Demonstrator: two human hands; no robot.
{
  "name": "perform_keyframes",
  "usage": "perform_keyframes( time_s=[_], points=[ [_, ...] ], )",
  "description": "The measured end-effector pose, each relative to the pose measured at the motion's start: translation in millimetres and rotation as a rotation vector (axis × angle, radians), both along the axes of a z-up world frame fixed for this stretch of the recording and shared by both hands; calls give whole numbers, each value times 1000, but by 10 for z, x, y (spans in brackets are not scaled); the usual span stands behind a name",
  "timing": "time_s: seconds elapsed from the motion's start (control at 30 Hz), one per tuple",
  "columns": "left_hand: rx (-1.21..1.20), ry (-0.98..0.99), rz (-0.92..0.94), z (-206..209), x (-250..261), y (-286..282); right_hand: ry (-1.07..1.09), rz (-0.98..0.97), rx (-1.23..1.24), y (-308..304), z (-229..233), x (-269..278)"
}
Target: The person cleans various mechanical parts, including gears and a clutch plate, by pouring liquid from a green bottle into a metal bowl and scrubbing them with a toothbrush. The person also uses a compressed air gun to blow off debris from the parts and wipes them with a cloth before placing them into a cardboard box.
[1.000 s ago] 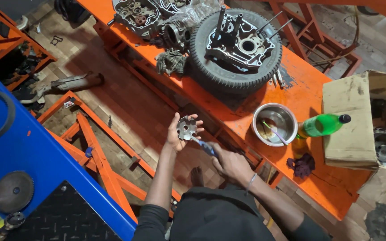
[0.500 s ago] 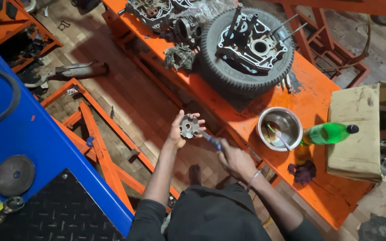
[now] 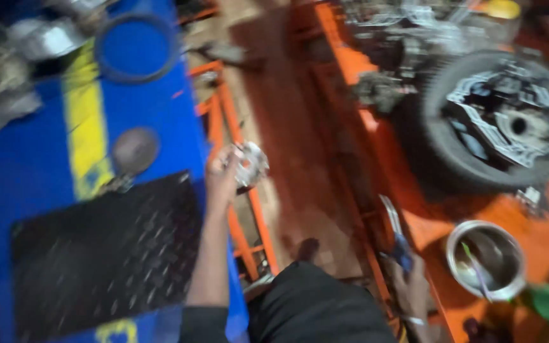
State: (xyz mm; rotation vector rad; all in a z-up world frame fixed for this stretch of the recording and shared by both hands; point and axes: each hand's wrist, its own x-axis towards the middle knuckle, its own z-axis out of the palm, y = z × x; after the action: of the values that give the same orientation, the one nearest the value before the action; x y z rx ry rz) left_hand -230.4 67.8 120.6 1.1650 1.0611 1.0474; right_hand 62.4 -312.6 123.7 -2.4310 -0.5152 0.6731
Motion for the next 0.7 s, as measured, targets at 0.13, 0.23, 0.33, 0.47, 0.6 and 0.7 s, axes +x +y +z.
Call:
perform_keyframes(
  time_s=[0.13,0.23,0.33,0.47,0.6,0.7],
  points=[
    [35,298,387,190,-1266,530,-88,3,98,-572,-877,307],
    [91,427,426,-43,-1997,973,215,-308,178,-709,-1002,431],
    [18,628,425,-51,-2334,1263,-85,-75,62,-844,-1039,632],
    [-90,723,343,-131,-2597,1512,33,-134,271,-730,-677,531],
    [203,1373,268,686,-2156,1162,169,-229,386,-823,-385,417],
    [590,1304,171,4,-2236,1346,-79,-338,47,-1589,-960,565]
  ],
)
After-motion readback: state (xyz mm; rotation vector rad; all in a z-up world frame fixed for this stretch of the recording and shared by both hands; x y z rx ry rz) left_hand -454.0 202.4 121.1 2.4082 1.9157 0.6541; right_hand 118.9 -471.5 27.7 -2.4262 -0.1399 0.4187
